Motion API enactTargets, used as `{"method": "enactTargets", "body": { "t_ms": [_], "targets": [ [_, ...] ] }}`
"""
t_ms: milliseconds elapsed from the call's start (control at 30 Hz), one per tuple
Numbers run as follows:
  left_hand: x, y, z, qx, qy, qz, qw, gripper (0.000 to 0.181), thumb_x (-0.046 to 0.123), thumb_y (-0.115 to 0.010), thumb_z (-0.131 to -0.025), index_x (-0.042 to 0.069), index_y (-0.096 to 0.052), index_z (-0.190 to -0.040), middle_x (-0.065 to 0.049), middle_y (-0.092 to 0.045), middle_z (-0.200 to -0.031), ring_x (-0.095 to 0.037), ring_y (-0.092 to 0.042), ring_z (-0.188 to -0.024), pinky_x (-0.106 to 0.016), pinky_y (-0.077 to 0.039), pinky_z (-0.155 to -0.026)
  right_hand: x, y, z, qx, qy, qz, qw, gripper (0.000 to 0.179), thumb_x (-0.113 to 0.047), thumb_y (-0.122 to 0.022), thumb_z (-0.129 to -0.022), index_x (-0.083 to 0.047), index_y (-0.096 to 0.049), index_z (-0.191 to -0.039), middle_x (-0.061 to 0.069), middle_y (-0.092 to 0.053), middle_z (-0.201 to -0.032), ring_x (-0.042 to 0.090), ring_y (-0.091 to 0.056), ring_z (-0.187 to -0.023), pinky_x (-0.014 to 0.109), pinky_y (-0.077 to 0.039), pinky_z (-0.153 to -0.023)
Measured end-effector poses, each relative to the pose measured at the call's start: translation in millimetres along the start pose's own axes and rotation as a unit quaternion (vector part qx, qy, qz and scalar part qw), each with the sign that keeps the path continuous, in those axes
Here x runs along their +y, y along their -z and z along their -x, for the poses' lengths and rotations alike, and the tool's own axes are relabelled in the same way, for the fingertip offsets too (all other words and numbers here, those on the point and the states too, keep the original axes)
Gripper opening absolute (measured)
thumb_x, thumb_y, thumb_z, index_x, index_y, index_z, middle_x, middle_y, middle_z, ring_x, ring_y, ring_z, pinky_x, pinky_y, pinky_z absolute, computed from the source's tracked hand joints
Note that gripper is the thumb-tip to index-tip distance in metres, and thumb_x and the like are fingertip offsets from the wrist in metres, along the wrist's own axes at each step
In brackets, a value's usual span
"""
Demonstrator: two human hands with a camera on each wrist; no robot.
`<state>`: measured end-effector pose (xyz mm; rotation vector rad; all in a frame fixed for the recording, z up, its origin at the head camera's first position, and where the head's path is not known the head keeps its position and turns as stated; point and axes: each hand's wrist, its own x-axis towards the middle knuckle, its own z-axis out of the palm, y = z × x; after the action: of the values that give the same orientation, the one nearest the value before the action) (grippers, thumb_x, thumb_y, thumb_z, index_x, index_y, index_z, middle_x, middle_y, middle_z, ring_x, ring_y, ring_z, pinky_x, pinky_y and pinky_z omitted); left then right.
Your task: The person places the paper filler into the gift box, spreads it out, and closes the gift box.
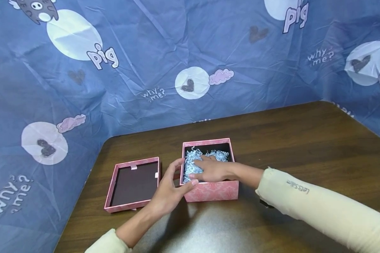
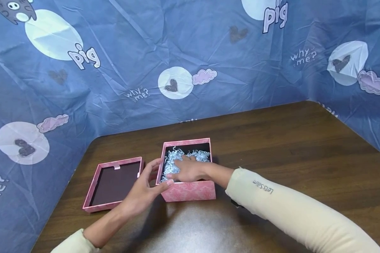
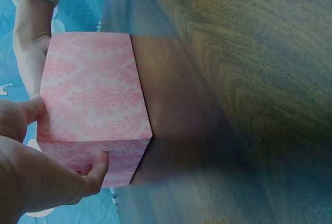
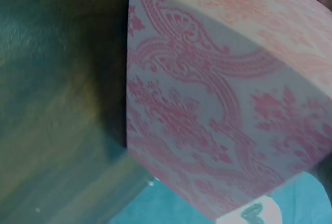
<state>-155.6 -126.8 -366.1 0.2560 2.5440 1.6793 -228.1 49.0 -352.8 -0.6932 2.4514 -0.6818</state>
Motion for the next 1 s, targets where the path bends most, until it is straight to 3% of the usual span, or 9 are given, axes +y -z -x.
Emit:
{"method": "enactTargets", "body": {
  "t_ms": [300,700,1000],
  "targets": [
    [0.2,-0.3,0.3,-0.001,-0.003,0.011,0.9999,0.070,0.021,-0.073,-0.087,0.011,-0.034,-0.145,-0.017,-0.048,-0.132,-0.032,-0.055,-0.113,-0.037,-0.053,-0.083,-11,19,21.7,0.045,0.019,0.043,0.9979,0.066,-0.041,-0.053,-0.097,-0.008,-0.031,-0.150,0.021,-0.018,-0.156,0.045,-0.013,-0.142,0.064,-0.019,-0.109],
    [-1.3,0.5,0.2,0.003,-0.018,0.007,0.9998,0.070,0.021,-0.073,-0.087,0.008,-0.034,-0.144,-0.018,-0.049,-0.131,-0.032,-0.055,-0.113,-0.039,-0.052,-0.085,-17,35,38.5,0.119,0.050,0.011,0.9915,0.062,-0.036,-0.055,-0.097,-0.011,-0.034,-0.150,0.021,-0.025,-0.154,0.042,-0.018,-0.142,0.064,-0.021,-0.107],
    [-1.6,0.4,-0.6,0.001,-0.005,0.000,1.0000,0.071,0.024,-0.073,-0.087,0.011,-0.034,-0.145,-0.017,-0.048,-0.132,-0.032,-0.053,-0.116,-0.040,-0.051,-0.086,-24,31,44.2,0.137,0.084,0.005,0.9870,0.061,-0.035,-0.053,-0.098,-0.011,-0.032,-0.150,0.021,-0.023,-0.155,0.045,-0.015,-0.142,0.066,-0.018,-0.107]
  ]
}}
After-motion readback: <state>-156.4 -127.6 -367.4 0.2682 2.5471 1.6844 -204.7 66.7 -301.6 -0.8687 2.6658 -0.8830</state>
